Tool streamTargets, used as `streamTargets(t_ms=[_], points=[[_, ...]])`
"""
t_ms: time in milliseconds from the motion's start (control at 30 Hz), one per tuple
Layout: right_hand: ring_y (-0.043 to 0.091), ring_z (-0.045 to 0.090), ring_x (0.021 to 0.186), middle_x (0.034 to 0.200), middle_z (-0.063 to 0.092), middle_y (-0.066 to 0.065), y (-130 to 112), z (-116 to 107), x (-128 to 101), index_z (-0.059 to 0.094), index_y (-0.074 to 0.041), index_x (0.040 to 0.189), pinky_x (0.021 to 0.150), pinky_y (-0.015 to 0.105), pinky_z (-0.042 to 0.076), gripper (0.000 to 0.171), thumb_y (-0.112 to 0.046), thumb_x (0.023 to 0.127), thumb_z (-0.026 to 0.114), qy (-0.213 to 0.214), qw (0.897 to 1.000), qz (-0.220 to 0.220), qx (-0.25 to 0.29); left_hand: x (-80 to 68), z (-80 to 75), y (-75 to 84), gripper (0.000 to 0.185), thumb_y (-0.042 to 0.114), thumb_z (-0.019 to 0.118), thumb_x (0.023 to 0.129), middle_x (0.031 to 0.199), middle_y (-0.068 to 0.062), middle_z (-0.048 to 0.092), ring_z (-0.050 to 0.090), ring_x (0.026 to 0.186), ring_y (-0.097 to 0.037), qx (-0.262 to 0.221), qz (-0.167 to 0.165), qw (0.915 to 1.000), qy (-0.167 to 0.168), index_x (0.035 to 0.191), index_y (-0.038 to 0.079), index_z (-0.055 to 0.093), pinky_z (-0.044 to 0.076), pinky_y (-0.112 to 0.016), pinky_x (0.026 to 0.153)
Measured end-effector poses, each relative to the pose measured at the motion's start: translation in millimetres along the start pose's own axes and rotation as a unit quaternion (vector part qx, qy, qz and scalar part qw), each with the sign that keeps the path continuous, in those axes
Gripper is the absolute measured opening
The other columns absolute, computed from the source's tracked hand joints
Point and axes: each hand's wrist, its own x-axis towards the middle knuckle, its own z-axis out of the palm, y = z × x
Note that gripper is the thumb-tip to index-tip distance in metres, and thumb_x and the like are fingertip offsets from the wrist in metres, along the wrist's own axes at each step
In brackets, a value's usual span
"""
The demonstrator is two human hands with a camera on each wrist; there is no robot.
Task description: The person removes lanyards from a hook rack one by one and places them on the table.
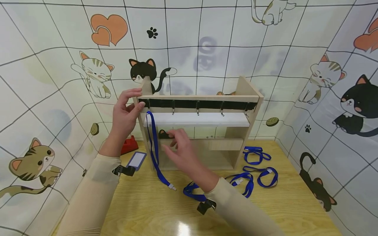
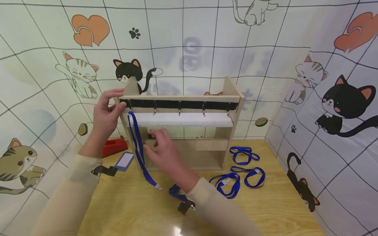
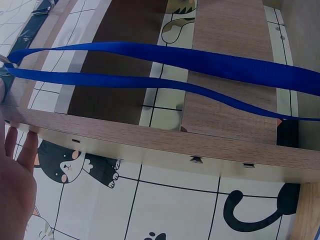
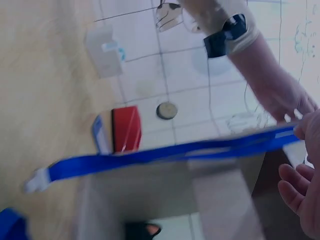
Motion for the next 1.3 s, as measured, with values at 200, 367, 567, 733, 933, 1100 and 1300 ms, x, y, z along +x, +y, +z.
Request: streamTargets(t_ms=[200,367,567,733,933,1100,1300], points=[[0.02,0.069,0.092,0.119,0.065,0.012,-22.5,18.7,31.6,0.065,-0.001,0.143,0.082,0.032,0.065,0.041,-0.012,0.105,0.078,0.047,0.999,-0.004,0.012,0.4,-0.3,-1.3,0.033,-0.004,0.074,0.103,0.151,-0.01,0.065,0.057,0.144,-0.026,0.004,0.004,1.0,0.002,0.136,-0.002,0.069,0.059,-0.029,0.106],[0.016,0.073,0.09,0.116,0.069,0.012,-31.6,33.6,43.7,0.07,0.001,0.141,0.08,0.023,0.064,0.038,-0.009,0.105,0.077,0.075,0.997,0.01,0.019,0.5,-0.4,-1.5,0.033,-0.003,0.074,0.104,0.151,-0.009,0.065,0.058,0.144,-0.027,0.006,0.0,1.0,0.002,0.136,-0.001,0.069,0.059,-0.029,0.106],[0.012,0.073,0.091,0.117,0.069,0.011,-41.0,46.5,51.6,0.071,0.001,0.141,0.08,0.016,0.061,0.039,-0.011,0.105,0.078,0.087,0.995,0.043,0.018,1.5,-1.8,-1.8,0.033,-0.005,0.073,0.104,0.151,-0.009,0.065,0.058,0.143,-0.026,0.01,0.003,0.9999,0.003,0.136,-0.001,0.068,0.059,-0.028,0.105],[0.014,0.074,0.09,0.117,0.069,0.013,-44.1,54.0,57.5,0.072,0.002,0.136,0.078,0.012,0.058,0.036,-0.013,0.105,0.079,0.095,0.994,0.059,0.015,1.6,-1.5,-2.6,0.033,-0.007,0.072,0.103,0.151,-0.011,0.064,0.058,0.143,-0.026,0.01,0.005,0.9999,0.002,0.136,-0.003,0.068,0.06,-0.026,0.103],[0.017,0.073,0.087,0.108,0.071,0.013,-43.6,61.8,63.7,0.076,0.0,0.117,0.074,0.013,0.057,0.019,-0.013,0.104,0.08,0.115,0.991,0.073,0.007,0.7,-0.5,-3.1,0.033,-0.006,0.073,0.103,0.151,-0.012,0.065,0.058,0.143,-0.026,0.008,0.004,1.0,0.004,0.136,-0.002,0.068,0.06,-0.026,0.103],[0.014,0.073,0.084,0.101,0.072,0.009,-41.5,67.2,66.1,0.078,-0.002,0.107,0.071,0.014,0.057,0.009,-0.011,0.105,0.078,0.133,0.989,0.071,-0.009,0.7,0.6,-2.2,0.033,-0.004,0.074,0.103,0.151,-0.011,0.065,0.058,0.143,-0.026,0.006,0.003,1.0,0.003,0.136,-0.002,0.069,0.06,-0.027,0.104],[0.011,0.068,0.083,0.098,0.073,0.005,-39.6,69.7,68.8,0.079,-0.003,0.105,0.071,0.012,0.055,0.008,-0.011,0.106,0.076,0.147,0.987,0.071,-0.005,0.3,1.3,-0.3,0.033,-0.003,0.074,0.104,0.15,-0.009,0.065,0.059,0.142,-0.025,0.011,-0.001,0.9999,0.005,0.136,0.0,0.069,0.06,-0.026,0.102]])
